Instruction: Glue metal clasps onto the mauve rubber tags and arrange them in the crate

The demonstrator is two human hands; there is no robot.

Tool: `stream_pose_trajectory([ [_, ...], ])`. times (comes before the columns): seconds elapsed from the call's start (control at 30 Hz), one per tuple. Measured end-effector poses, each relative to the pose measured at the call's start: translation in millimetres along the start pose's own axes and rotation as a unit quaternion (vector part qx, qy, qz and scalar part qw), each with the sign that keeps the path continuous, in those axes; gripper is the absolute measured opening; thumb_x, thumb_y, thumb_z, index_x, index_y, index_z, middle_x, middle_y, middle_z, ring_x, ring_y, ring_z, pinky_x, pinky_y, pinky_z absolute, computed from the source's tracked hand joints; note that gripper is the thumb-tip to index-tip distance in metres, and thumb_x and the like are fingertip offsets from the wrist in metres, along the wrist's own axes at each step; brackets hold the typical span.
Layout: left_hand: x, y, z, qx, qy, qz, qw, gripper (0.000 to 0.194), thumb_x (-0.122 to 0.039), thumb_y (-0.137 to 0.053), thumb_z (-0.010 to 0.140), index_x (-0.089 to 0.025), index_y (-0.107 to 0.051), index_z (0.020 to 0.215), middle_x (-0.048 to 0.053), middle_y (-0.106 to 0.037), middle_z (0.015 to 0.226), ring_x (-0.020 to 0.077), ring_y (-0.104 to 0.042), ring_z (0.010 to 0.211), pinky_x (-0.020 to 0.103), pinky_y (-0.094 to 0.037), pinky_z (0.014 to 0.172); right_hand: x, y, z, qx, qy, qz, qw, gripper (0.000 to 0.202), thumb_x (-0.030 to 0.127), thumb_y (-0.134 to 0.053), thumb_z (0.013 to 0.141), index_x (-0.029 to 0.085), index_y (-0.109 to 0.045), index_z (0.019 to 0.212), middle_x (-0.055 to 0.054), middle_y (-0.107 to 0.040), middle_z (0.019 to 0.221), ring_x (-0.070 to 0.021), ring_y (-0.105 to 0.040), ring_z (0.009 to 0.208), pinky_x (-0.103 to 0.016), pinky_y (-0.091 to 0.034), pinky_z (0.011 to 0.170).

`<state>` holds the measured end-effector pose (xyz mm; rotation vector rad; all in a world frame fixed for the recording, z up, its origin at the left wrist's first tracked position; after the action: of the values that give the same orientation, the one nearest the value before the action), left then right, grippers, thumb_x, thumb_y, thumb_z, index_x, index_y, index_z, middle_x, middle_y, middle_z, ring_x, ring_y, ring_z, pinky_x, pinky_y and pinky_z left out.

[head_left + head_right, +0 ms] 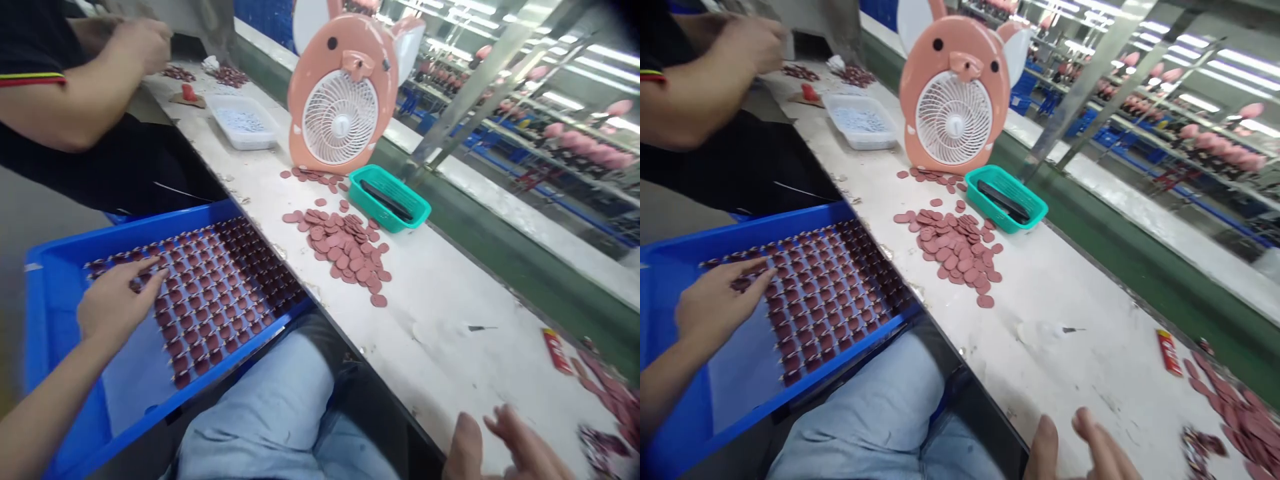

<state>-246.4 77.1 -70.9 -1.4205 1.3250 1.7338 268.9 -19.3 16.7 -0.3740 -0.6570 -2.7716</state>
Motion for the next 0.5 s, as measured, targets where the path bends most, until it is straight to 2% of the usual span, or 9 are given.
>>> stream_pose_trajectory([
  [0.03,-19.0,-19.6,-6.3,-0.03,-0.066,0.015,0.997,0.034,-0.039,-0.061,0.095,-0.031,-0.069,0.126,-0.002,-0.078,0.11,0.0349,-0.014,0.157,0.04,-0.037,0.095,-11.4,-2.4,3.6,0.008,-0.081,-0.001,0.997,0.076,0.035,-0.087,0.074,0.02,-0.061,0.143,-0.016,-0.066,0.124,-0.034,-0.065,0.1,-0.051,-0.055,0.087],
  [0.07,-38.9,-41.6,-13.0,-0.046,-0.129,0.03,0.99,0.037,-0.038,-0.062,0.095,-0.03,-0.067,0.131,-0.002,-0.075,0.123,0.0359,-0.018,0.155,0.043,-0.034,0.101,-22.3,-7.9,6.4,0.041,-0.167,0.003,0.985,0.089,0.046,-0.085,0.075,0.017,-0.05,0.152,-0.019,-0.056,0.141,-0.0383,-0.061,0.117,-0.056,-0.053,0.096],
  [0.1,-59.2,-65.5,-19.3,-0.041,-0.186,0.045,0.981,0.037,-0.038,-0.063,0.095,-0.028,-0.068,0.131,-0.001,-0.07,0.134,0.0365,-0.029,0.151,0.046,-0.03,0.107,-31.5,-15.6,8.2,0.092,-0.24,0.013,0.966,0.1,0.055,-0.081,0.075,0.015,-0.04,0.157,-0.021,-0.045,0.152,-0.0412,-0.053,0.13,-0.06,-0.048,0.104],
  [0.13,-79.4,-90.0,-25.2,-0.018,-0.24,0.058,0.969,0.034,-0.038,-0.065,0.094,-0.026,-0.072,0.126,0.001,-0.069,0.136,0.0361,-0.041,0.144,0.048,-0.029,0.11,-38.2,-24.2,9.5,0.147,-0.288,0.025,0.946,0.106,0.062,-0.077,0.075,0.014,-0.033,0.159,-0.022,-0.039,0.157,-0.0426,-0.047,0.138,-0.063,-0.043,0.11],
  [0.17,-98.6,-113.9,-30.3,0.016,-0.287,0.072,0.955,0.031,-0.038,-0.067,0.094,-0.026,-0.075,0.121,0.003,-0.07,0.135,0.034,-0.05,0.137,0.049,-0.03,0.112,-43.4,-32.2,10.7,0.194,-0.319,0.034,0.927,0.108,0.066,-0.074,0.075,0.013,-0.031,0.159,-0.022,-0.039,0.157,-0.043,-0.043,0.141,-0.064,-0.039,0.114],
  [0.23,-133.1,-156.5,-40.6,0.09,-0.377,0.103,0.916,0.036,-0.041,-0.067,0.095,-0.024,-0.074,0.126,0.009,-0.067,0.14,0.0333,-0.053,0.133,0.05,-0.031,0.115,-50.2,-44.9,13.6,0.253,-0.343,0.042,0.904,0.107,0.069,-0.073,0.074,0.012,-0.035,0.157,-0.022,-0.049,0.151,-0.043,-0.043,0.141,-0.064,-0.035,0.116],
  [0.33,-169.1,-204.6,-56.3,0.171,-0.462,0.14,0.859,0.045,-0.049,-0.068,0.094,-0.022,-0.072,0.131,0.012,-0.065,0.143,0.0345,-0.052,0.133,0.051,-0.032,0.115,-52.6,-57.5,18.0,0.29,-0.336,0.046,0.895,0.101,0.068,-0.072,0.074,0.014,-0.041,0.154,-0.019,-0.055,0.145,-0.0415,-0.043,0.141,-0.061,-0.032,0.118],
  [0.43,-188.5,-242.0,-69.3,0.208,-0.485,0.17,0.832,0.03,-0.037,-0.063,0.1,-0.023,-0.074,0.125,0.01,-0.069,0.138,0.032,-0.054,0.129,0.05,-0.032,0.111,-47.8,-66.4,23.2,0.306,-0.33,0.053,0.891,0.09,0.067,-0.069,0.077,0.014,-0.047,0.147,-0.02,-0.054,0.144,-0.0399,-0.044,0.139,-0.056,-0.035,0.115],
  [0.5,-195.5,-262.8,-73.0,0.218,-0.477,0.184,0.831,0.021,-0.025,-0.061,0.101,-0.021,-0.078,0.113,0.01,-0.07,0.134,0.0317,-0.053,0.127,0.05,-0.032,0.108,-43.1,-72.4,28.2,0.321,-0.324,0.068,0.887,0.076,0.064,-0.068,0.079,0.017,-0.056,0.136,-0.017,-0.06,0.136,-0.0383,-0.048,0.133,-0.054,-0.038,0.11],
])
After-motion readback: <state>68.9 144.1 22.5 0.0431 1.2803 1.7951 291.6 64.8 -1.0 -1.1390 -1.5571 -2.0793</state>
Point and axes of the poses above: each hand's wrist, its own z-axis towards the middle knuckle, its own y-axis out of the back of the hand, x = y × z, the point moved 4 cm from there along z, towards the middle knuckle
